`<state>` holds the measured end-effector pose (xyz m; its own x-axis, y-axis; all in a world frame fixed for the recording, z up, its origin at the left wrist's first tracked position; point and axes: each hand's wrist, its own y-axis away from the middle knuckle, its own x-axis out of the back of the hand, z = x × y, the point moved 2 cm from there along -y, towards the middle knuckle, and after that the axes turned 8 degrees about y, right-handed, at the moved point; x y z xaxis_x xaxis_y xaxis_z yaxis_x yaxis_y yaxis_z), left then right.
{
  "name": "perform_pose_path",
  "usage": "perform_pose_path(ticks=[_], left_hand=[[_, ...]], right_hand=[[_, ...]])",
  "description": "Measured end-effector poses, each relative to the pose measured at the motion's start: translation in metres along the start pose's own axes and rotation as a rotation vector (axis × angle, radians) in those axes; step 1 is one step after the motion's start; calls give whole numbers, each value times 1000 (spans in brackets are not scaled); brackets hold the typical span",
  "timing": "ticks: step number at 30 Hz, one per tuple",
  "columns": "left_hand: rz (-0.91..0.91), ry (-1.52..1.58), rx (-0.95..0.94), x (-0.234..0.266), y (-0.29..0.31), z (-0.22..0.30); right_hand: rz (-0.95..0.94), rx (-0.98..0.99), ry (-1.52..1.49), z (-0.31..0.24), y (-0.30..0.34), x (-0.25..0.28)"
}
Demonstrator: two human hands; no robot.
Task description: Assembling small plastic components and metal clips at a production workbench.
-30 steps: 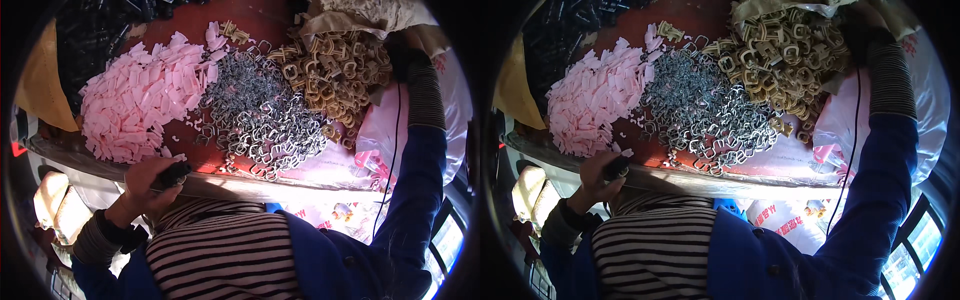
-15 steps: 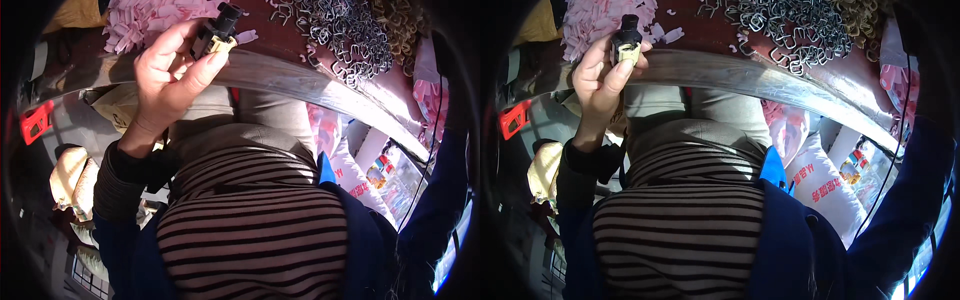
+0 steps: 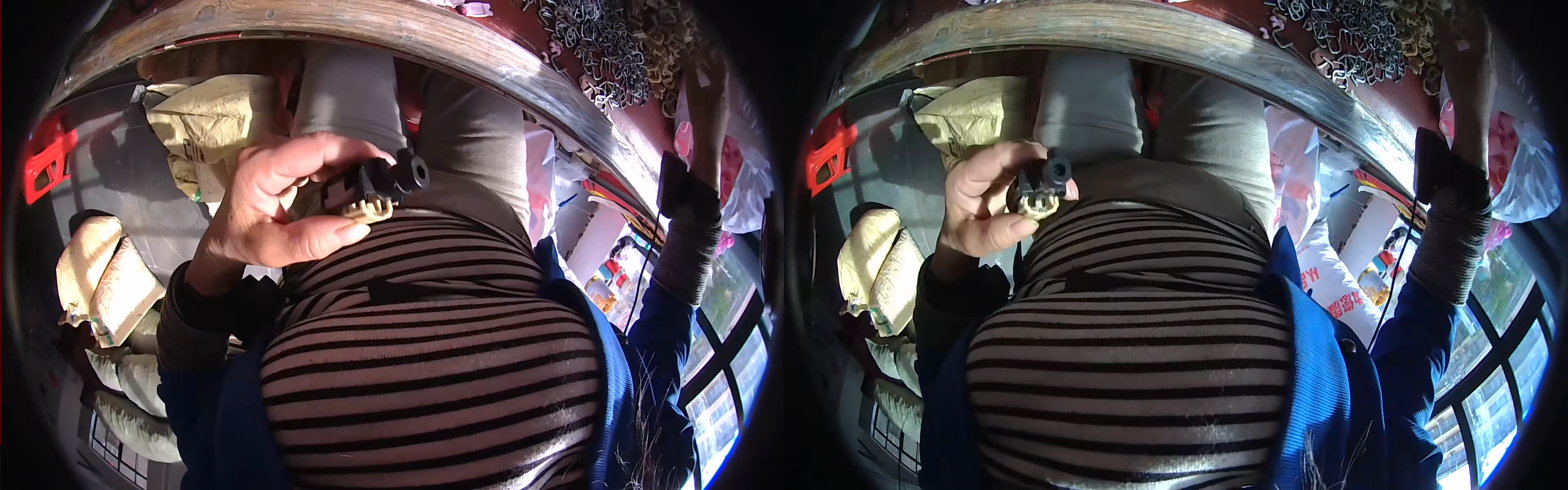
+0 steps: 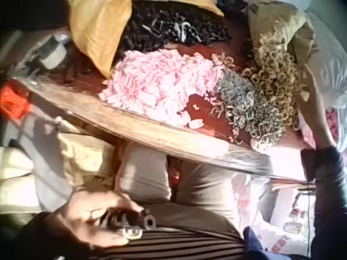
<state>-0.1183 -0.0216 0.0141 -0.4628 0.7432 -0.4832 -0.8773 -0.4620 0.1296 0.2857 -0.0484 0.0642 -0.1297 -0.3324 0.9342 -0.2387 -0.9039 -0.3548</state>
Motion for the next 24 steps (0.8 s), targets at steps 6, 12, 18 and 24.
perform_pose_path(ticks=[6, 12, 18, 24], left_hand=[[-335, -73, 65, -17, 11, 14], [-488, -72, 271, -27, 5, 25], [-573, 42, 268, -37, 4, 20], [-563, -23, 262, -39, 14, 20]], right_hand=[[-422, 95, -1016, -90, 93, 57], [-1000, 640, -1552, -124, 132, 80], [-1141, 724, -1695, -124, 142, 82], [-1101, 749, -1755, -126, 153, 81]])
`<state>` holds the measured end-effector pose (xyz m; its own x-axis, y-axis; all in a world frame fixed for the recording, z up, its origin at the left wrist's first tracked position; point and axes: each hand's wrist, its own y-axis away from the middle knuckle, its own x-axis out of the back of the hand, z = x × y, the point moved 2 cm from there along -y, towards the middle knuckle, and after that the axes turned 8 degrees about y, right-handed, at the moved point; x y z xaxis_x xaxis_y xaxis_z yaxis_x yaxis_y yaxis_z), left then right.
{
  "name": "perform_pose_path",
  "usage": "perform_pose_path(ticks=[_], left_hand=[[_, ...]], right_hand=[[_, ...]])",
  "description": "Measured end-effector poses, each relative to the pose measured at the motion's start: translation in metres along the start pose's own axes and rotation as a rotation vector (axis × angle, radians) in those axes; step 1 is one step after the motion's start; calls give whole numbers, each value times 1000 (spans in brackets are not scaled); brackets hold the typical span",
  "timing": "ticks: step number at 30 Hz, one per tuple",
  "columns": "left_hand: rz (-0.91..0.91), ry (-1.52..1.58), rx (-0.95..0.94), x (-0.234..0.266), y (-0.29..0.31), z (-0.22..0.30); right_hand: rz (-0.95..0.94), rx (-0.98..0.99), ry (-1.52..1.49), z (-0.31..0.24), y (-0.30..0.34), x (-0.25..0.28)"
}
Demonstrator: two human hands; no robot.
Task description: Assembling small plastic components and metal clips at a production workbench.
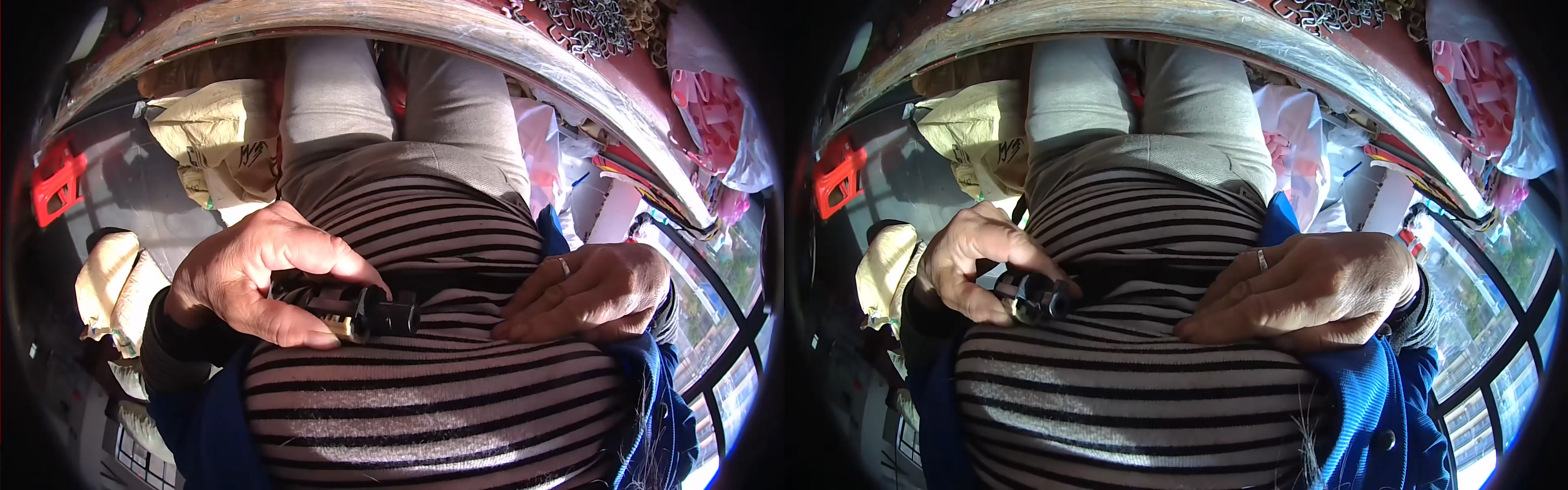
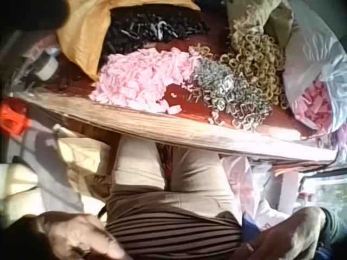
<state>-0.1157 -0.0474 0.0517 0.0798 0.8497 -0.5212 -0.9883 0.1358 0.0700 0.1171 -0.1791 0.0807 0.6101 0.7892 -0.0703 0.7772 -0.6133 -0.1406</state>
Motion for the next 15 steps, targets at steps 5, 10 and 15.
perform_pose_path(ticks=[5, 10, 15], left_hand=[[167, 134, -10, -8, 15, 5], [460, 355, -188, 0, 4, -1], [523, 197, -222, 17, -9, 3]], right_hand=[[77, 25, 42, -6, 6, -6], [294, -207, 171, -9, 22, 11], [842, -520, 201, -15, 72, 39]])
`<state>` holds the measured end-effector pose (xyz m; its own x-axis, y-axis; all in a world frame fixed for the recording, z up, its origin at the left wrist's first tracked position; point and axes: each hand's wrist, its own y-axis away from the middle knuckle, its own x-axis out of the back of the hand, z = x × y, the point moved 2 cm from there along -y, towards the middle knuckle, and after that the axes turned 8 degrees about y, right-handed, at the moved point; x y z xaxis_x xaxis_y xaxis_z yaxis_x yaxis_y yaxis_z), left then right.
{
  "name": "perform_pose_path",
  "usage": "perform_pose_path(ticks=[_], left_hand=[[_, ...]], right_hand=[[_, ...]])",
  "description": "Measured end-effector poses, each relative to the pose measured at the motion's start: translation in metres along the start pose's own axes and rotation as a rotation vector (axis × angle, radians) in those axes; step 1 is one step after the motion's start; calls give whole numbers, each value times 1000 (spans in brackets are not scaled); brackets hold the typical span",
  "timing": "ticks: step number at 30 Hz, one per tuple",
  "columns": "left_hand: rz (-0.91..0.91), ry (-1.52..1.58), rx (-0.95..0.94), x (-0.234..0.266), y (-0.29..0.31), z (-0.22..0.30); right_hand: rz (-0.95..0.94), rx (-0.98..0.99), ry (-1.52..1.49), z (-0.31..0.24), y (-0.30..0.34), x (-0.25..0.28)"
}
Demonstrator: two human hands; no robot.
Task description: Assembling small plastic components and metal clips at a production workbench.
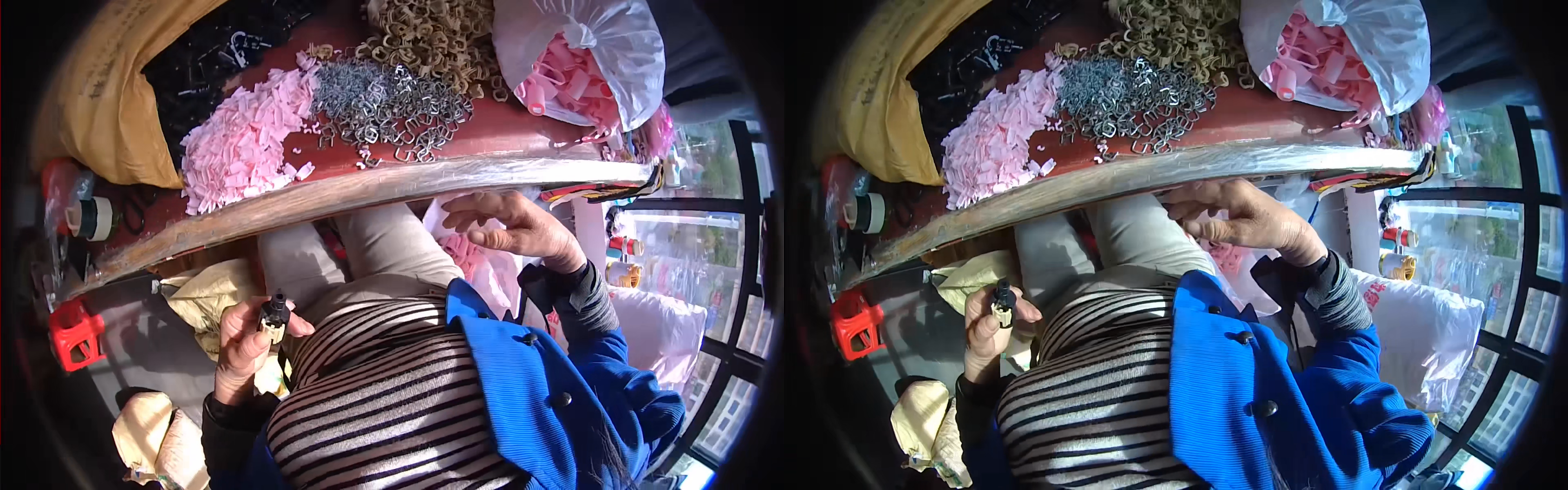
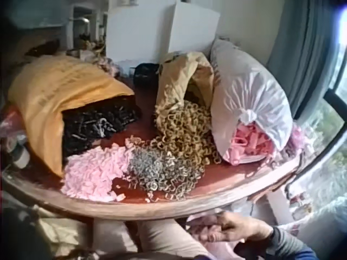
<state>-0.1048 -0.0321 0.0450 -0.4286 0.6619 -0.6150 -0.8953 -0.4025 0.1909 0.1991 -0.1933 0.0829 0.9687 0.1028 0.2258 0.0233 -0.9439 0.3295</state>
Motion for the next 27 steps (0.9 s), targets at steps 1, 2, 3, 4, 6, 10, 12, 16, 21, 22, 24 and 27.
perform_pose_path(ticks=[1, 2, 3, 4, 6, 10, 12, 16, 21, 22, 24, 27], left_hand=[[-35, -21, -13, -1, -5, 2], [4, -60, -19, 0, -13, 3], [53, -97, -28, -1, -20, 4], [107, -132, -39, 0, -27, 7], [86, -230, -22, 4, -53, 3], [68, -537, -39, 6, -93, 2], [29, -766, -136, 10, -108, -2], [20, -915, -199, 14, -119, -7], [37, -870, -123, 15, -124, -4], [39, -840, -98, 15, -126, -2], [18, -769, -58, 13, -131, -1], [33, -762, -46, 13, -133, -4]], right_hand=[[114, -20, 47, 7, 3, 18], [227, -38, 89, 19, 6, 42], [334, -26, 97, 27, 5, 65], [437, -12, 102, 35, 3, 92], [669, -38, 376, 70, 5, 160], [1076, -207, 1196, 63, 2, 272], [1058, -201, 1260, 69, -9, 311], [1116, -115, 1267, 91, -10, 340], [1074, -96, 1250, 97, -14, 344], [1029, -111, 1283, 95, -22, 348], [951, -158, 1366, 88, -23, 343], [816, -200, 1474, 85, -35, 335]])
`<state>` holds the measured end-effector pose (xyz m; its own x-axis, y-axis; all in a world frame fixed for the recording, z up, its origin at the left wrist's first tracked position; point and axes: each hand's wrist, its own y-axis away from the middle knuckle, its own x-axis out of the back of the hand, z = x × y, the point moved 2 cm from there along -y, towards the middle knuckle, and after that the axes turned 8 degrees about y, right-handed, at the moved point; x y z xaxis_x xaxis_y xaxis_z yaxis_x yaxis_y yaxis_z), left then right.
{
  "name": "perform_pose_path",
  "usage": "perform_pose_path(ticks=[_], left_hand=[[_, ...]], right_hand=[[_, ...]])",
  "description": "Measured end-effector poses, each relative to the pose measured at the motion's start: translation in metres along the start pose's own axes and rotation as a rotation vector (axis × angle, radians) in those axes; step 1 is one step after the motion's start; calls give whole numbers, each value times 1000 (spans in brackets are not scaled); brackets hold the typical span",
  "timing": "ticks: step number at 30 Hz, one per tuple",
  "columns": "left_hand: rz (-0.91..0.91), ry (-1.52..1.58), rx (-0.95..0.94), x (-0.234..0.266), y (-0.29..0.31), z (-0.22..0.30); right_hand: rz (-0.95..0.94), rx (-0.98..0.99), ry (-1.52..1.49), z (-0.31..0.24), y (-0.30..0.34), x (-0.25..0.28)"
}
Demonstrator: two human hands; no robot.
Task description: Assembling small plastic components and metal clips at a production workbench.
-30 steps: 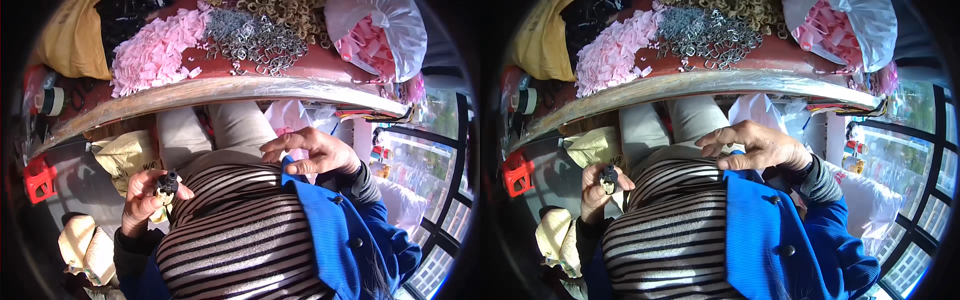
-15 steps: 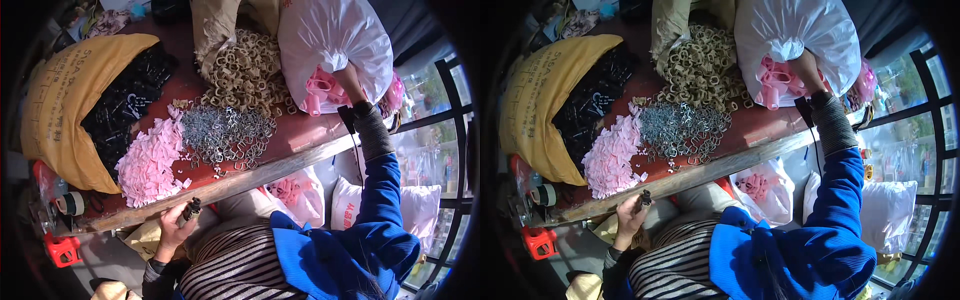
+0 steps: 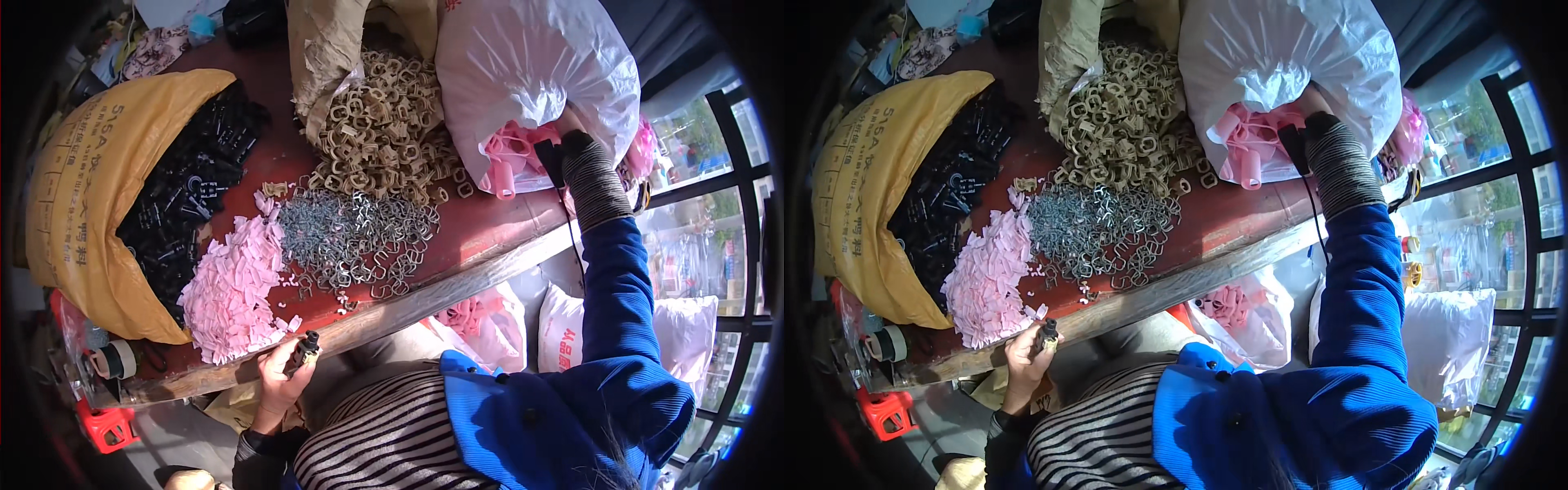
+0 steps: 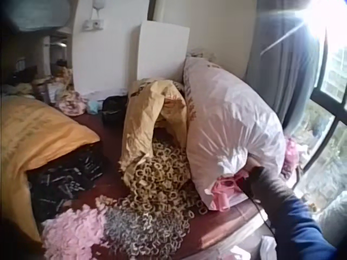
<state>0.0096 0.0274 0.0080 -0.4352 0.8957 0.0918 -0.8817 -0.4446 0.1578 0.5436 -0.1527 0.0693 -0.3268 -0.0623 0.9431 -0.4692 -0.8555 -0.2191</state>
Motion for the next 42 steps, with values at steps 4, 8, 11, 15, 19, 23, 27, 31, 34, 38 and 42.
perform_pose_path(ticks=[4, 8, 11, 15, 19, 23, 27, 31, 34, 38, 42], left_hand=[[-5, 42, -36, 2, 6, -7], [-35, 96, -62, 1, 4, -6], [-30, 118, -93, 2, 5, -3], [-4, 138, -160, 1, 14, -8], [-26, 139, -198, -3, 9, -8], [-10, 105, -186, -2, 10, -8], [39, 43, -170, -1, 17, -8], [32, 4, -178, -7, 10, -7], [36, -5, -143, -7, 9, -10], [62, -2, -149, -7, 10, -8], [72, -44, -157, -8, 11, -7]], right_hand=[[-104, 110, 119, -22, -3, 9], [24, -110, -143, -40, 19, -7], [153, -248, -269, -56, 28, -5], [209, -343, -125, -92, 41, 6], [159, -346, 25, -85, 59, -7], [-157, -239, -51, -106, 65, 24], [186, -199, -187, -107, 124, 89], [386, -548, 323, -52, 221, 1], [237, -656, 130, -92, 209, -24], [190, -931, -198, -131, 195, -8], [178, -850, -236, -160, 193, 6]])
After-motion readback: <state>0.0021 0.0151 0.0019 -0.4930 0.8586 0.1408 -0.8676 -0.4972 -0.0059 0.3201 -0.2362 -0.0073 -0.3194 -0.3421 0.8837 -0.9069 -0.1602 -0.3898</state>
